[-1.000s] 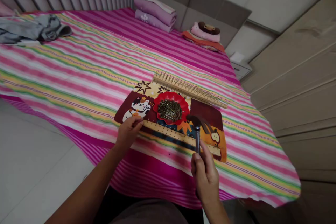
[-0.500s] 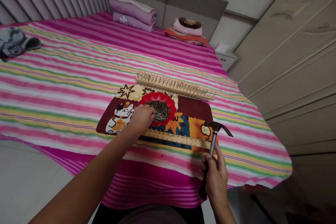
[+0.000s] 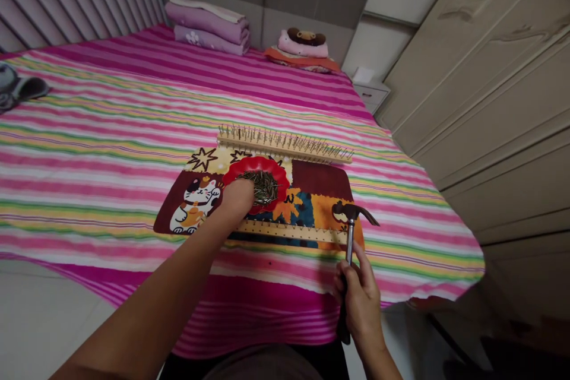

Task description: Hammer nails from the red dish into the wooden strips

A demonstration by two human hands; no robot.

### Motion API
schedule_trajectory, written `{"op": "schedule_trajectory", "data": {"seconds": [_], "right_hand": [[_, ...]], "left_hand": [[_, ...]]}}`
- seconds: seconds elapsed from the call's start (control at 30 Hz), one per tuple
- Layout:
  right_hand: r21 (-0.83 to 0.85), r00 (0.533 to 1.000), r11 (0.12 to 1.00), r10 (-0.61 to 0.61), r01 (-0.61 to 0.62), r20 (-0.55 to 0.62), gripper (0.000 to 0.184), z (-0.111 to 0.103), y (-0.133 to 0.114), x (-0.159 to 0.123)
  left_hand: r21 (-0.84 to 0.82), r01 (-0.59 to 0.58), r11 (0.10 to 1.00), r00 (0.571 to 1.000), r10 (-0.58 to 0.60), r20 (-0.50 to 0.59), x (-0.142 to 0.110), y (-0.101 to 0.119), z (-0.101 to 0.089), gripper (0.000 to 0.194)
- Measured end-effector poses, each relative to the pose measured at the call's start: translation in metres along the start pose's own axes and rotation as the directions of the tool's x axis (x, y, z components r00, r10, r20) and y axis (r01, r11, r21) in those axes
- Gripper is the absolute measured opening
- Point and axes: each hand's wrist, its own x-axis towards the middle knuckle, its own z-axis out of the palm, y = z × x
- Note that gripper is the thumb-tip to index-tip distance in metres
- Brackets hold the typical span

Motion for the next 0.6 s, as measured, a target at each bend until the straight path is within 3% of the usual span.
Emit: {"op": "schedule_trajectory", "data": {"seconds": [0.2,0.3,0.33,0.43,0.5,0.6], "right_hand": [[0.0,1.0,1.0,0.002,-0.002,0.008,0.075,0.001,-0.001,-0.007],[-0.015,1.0,1.0,-0.009,0.009,0.009,0.074,-0.001,-0.003,-0.01],[-0.014,1.0,1.0,-0.008,0.008,0.008,0.075,-0.002,-0.004,-0.011],[-0.008,1.0,1.0,0.003,-0.002,0.015,0.076,-0.001,-0.003,-0.012],[-0.014,1.0,1.0,0.006,-0.005,0.023,0.074,0.0,-0.002,-0.013],[-0.043,0.999,0.999,0.001,0.0,0.032,0.073,0.002,-0.002,-0.016]], "left_hand": [[-0.04,-0.063,0.997,0.996,0.06,-0.062,0.005,-0.004,-0.005,0.02],[-0.307,-0.104,0.946,0.987,0.059,-0.152,-0.002,-0.027,-0.017,0.018],[-0.471,-0.124,0.873,0.984,0.045,-0.175,-0.007,-0.038,-0.022,0.019],[-0.852,-0.092,0.515,0.992,-0.03,-0.126,-0.033,-0.07,-0.04,0.023],[-0.944,-0.007,0.33,0.995,-0.092,-0.04,-0.055,-0.087,-0.049,0.021],[-0.979,0.088,0.185,0.988,-0.141,0.062,-0.085,-0.103,-0.053,0.025]]}}
